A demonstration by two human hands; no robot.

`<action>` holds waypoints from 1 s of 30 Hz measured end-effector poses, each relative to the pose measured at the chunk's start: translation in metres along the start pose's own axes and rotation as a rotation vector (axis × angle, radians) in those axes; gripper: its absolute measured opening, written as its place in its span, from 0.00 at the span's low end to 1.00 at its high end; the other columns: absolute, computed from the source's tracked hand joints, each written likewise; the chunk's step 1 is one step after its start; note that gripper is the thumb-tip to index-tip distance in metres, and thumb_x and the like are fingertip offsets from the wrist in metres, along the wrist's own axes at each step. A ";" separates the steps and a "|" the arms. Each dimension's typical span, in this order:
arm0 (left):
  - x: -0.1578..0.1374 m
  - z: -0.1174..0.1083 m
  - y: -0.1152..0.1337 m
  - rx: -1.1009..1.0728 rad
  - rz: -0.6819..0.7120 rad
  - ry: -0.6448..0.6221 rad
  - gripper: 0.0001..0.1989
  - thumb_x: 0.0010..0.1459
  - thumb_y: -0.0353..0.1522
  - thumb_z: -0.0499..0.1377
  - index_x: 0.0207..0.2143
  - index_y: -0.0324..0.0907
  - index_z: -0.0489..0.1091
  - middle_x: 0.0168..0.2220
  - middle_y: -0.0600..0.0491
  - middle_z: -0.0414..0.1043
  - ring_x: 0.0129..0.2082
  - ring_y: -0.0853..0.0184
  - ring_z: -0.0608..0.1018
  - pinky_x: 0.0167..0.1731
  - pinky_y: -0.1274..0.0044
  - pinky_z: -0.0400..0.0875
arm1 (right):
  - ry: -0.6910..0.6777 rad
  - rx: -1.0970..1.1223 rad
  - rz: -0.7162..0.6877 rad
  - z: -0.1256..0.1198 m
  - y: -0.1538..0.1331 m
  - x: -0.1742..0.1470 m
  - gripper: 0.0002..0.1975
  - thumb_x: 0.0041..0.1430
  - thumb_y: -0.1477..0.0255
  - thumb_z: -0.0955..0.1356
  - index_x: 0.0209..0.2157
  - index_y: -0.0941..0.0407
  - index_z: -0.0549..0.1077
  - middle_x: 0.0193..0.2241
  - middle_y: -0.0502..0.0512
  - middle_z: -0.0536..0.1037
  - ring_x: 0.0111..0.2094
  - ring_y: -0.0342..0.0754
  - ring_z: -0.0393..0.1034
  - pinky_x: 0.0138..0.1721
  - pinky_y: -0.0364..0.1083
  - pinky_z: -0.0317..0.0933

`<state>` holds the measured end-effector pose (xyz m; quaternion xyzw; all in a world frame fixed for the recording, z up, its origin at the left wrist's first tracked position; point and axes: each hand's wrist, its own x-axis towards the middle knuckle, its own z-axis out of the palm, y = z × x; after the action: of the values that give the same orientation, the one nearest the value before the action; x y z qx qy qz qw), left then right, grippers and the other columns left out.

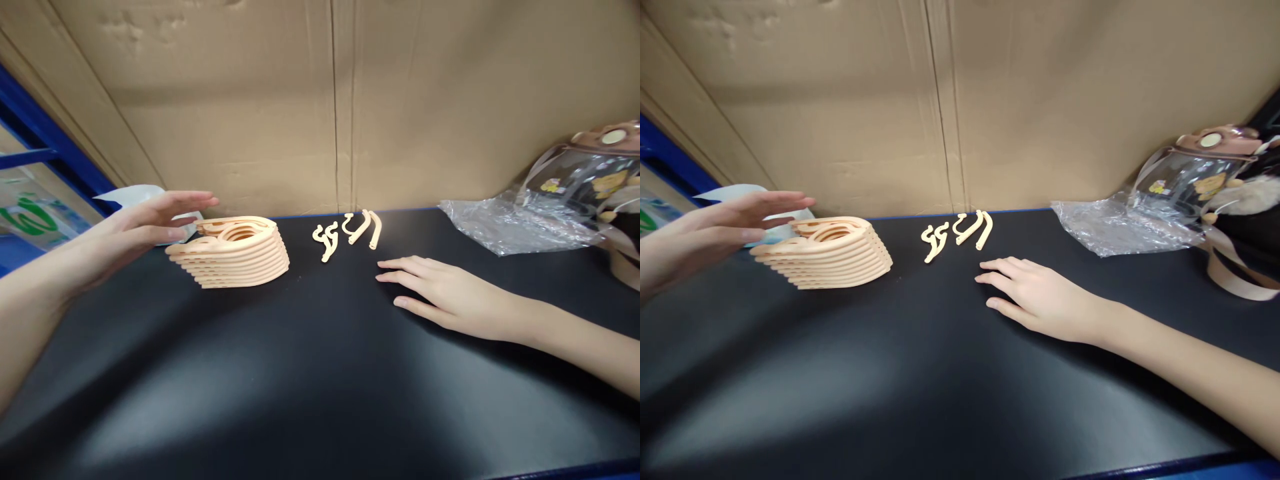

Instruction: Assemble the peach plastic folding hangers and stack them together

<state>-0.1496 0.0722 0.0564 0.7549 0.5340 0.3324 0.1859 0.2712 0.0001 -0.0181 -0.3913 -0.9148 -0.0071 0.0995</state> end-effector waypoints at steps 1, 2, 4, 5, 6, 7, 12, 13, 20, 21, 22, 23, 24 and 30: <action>-0.001 0.003 0.005 0.008 0.014 0.033 0.33 0.49 0.54 0.60 0.52 0.45 0.68 0.55 0.52 0.70 0.51 0.60 0.73 0.53 0.63 0.66 | -0.001 -0.001 -0.002 0.000 0.000 0.000 0.21 0.67 0.62 0.57 0.56 0.54 0.67 0.58 0.59 0.66 0.57 0.54 0.63 0.59 0.58 0.57; -0.004 0.007 0.013 0.018 0.031 0.089 0.32 0.50 0.53 0.59 0.52 0.44 0.68 0.54 0.52 0.72 0.49 0.60 0.74 0.52 0.63 0.67 | -0.003 -0.003 -0.003 0.000 0.000 0.000 0.21 0.67 0.62 0.57 0.56 0.54 0.67 0.58 0.59 0.66 0.57 0.53 0.63 0.59 0.58 0.57; -0.013 0.020 0.034 0.133 0.105 0.298 0.27 0.53 0.46 0.60 0.52 0.43 0.68 0.53 0.51 0.72 0.47 0.61 0.75 0.51 0.64 0.69 | -0.008 -0.010 -0.001 0.000 0.001 0.000 0.21 0.67 0.62 0.57 0.56 0.55 0.67 0.58 0.58 0.66 0.57 0.53 0.63 0.59 0.58 0.57; -0.019 0.029 0.046 0.148 0.200 0.427 0.25 0.53 0.42 0.61 0.52 0.41 0.67 0.52 0.49 0.72 0.48 0.60 0.75 0.50 0.65 0.70 | -0.010 -0.012 0.000 0.000 0.001 0.000 0.21 0.67 0.62 0.56 0.56 0.55 0.67 0.59 0.58 0.66 0.57 0.53 0.63 0.59 0.58 0.56; -0.027 0.039 0.059 0.166 0.296 0.522 0.22 0.55 0.38 0.60 0.51 0.40 0.68 0.52 0.48 0.71 0.49 0.61 0.74 0.51 0.67 0.69 | -0.011 -0.013 0.001 0.000 0.002 0.000 0.21 0.67 0.62 0.56 0.56 0.54 0.67 0.59 0.58 0.66 0.57 0.53 0.63 0.59 0.58 0.56; -0.035 0.050 0.071 0.187 0.355 0.526 0.19 0.57 0.35 0.58 0.50 0.40 0.67 0.51 0.48 0.71 0.50 0.61 0.74 0.52 0.67 0.68 | -0.010 -0.011 0.002 0.001 0.002 0.001 0.21 0.67 0.62 0.57 0.56 0.54 0.67 0.59 0.58 0.66 0.57 0.53 0.63 0.59 0.57 0.56; -0.068 0.106 0.113 0.348 0.612 -0.041 0.18 0.60 0.31 0.54 0.54 0.44 0.61 0.57 0.50 0.64 0.58 0.63 0.66 0.59 0.69 0.62 | 0.011 -0.001 -0.005 0.001 0.003 0.001 0.21 0.67 0.62 0.57 0.56 0.55 0.67 0.58 0.59 0.66 0.57 0.53 0.63 0.59 0.58 0.56; -0.071 0.115 0.116 0.373 0.601 -0.128 0.20 0.61 0.32 0.53 0.56 0.44 0.60 0.60 0.50 0.61 0.60 0.63 0.64 0.59 0.69 0.62 | 0.013 -0.005 -0.008 0.001 0.003 0.001 0.21 0.67 0.62 0.57 0.56 0.55 0.67 0.58 0.59 0.66 0.57 0.54 0.63 0.59 0.58 0.56; -0.035 0.165 0.116 0.514 0.501 -0.249 0.27 0.64 0.40 0.51 0.60 0.35 0.57 0.64 0.41 0.53 0.65 0.55 0.55 0.61 0.62 0.56 | 0.020 -0.023 -0.023 0.002 0.004 0.000 0.22 0.67 0.62 0.57 0.56 0.56 0.66 0.58 0.60 0.66 0.57 0.53 0.63 0.59 0.57 0.57; -0.026 0.172 0.115 0.538 0.478 -0.234 0.28 0.64 0.40 0.51 0.61 0.33 0.57 0.64 0.40 0.53 0.65 0.54 0.55 0.61 0.61 0.56 | 0.019 -0.024 -0.027 0.002 0.004 0.000 0.21 0.67 0.62 0.57 0.57 0.56 0.66 0.58 0.60 0.66 0.57 0.53 0.63 0.59 0.58 0.57; -0.016 0.178 0.114 0.565 0.458 -0.229 0.29 0.64 0.41 0.50 0.61 0.30 0.55 0.64 0.38 0.53 0.65 0.53 0.56 0.61 0.61 0.55 | 0.018 -0.024 -0.030 0.001 0.004 0.000 0.21 0.67 0.62 0.57 0.57 0.56 0.66 0.58 0.60 0.66 0.57 0.53 0.63 0.59 0.58 0.57; -0.008 0.184 0.114 0.589 0.435 -0.221 0.30 0.65 0.41 0.50 0.61 0.28 0.55 0.63 0.35 0.54 0.65 0.51 0.56 0.61 0.59 0.53 | 0.016 -0.022 -0.033 0.001 0.004 0.000 0.21 0.67 0.63 0.57 0.57 0.56 0.66 0.58 0.60 0.66 0.56 0.53 0.63 0.58 0.58 0.57; 0.000 0.190 0.113 0.602 0.414 -0.213 0.30 0.65 0.41 0.50 0.61 0.26 0.55 0.63 0.34 0.55 0.64 0.50 0.56 0.62 0.59 0.51 | 0.018 -0.019 -0.034 0.000 0.004 0.000 0.21 0.67 0.63 0.57 0.57 0.56 0.66 0.57 0.61 0.67 0.56 0.54 0.63 0.58 0.58 0.58; 0.010 0.212 0.116 0.582 0.422 -0.195 0.24 0.67 0.38 0.46 0.54 0.26 0.63 0.59 0.35 0.62 0.62 0.51 0.60 0.61 0.61 0.53 | 0.012 0.015 -0.047 -0.004 0.003 0.001 0.20 0.67 0.64 0.57 0.57 0.55 0.65 0.56 0.61 0.67 0.55 0.54 0.64 0.56 0.58 0.60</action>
<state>0.0797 0.0558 -0.0173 0.8978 0.4185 0.1240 -0.0590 0.2738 0.0023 -0.0140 -0.3687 -0.9233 -0.0048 0.1077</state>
